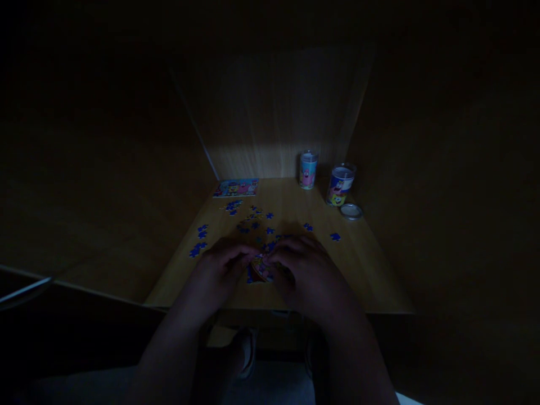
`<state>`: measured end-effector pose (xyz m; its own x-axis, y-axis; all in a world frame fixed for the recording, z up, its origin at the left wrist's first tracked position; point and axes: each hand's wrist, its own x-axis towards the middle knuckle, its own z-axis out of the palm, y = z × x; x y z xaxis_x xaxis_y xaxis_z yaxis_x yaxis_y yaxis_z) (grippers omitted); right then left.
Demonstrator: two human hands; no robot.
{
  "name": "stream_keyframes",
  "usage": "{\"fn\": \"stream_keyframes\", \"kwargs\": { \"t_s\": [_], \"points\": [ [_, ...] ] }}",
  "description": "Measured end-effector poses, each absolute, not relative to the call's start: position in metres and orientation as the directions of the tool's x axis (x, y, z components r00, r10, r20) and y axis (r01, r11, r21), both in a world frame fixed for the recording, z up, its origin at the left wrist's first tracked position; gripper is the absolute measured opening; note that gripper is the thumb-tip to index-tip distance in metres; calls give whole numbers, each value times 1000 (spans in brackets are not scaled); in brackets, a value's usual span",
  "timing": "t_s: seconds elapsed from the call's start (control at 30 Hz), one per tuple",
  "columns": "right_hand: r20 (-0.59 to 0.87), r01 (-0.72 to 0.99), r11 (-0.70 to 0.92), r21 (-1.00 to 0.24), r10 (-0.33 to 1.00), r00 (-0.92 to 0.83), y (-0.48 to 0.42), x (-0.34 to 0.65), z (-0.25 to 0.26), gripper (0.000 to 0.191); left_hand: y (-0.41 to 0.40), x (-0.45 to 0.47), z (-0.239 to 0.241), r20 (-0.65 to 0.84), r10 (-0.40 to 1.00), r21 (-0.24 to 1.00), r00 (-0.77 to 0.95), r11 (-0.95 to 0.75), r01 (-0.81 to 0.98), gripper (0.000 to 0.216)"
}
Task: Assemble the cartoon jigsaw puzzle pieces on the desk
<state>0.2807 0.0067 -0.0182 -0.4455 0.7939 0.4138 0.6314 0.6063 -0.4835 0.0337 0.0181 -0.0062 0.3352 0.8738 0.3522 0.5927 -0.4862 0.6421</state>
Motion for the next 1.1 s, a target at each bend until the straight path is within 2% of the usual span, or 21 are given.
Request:
{"fn": "stream_keyframes", "kwargs": {
  "t_s": [0.2, 0.6, 0.8, 1.1],
  "points": [
    [413, 632, 601, -490, 798, -439, 6, 280, -18, 15, 20, 33, -9, 315, 892, 658, 325, -451, 602, 25],
    [421, 628, 604, -490, 795, -437, 5, 280, -17, 13, 21, 37, -10, 367, 855, 542, 366, -516, 663, 29],
    [410, 632, 598, -493, 800, -438, 6, 280, -16, 14, 21, 36, -11, 379, 858, 558, 346, -510, 654, 24],
    [423, 617, 608, -499, 792, -439, 6, 280, -15, 15, 17, 38, -2, 419, 810, 586, 411, -587, 558, 40]
  ]
}}
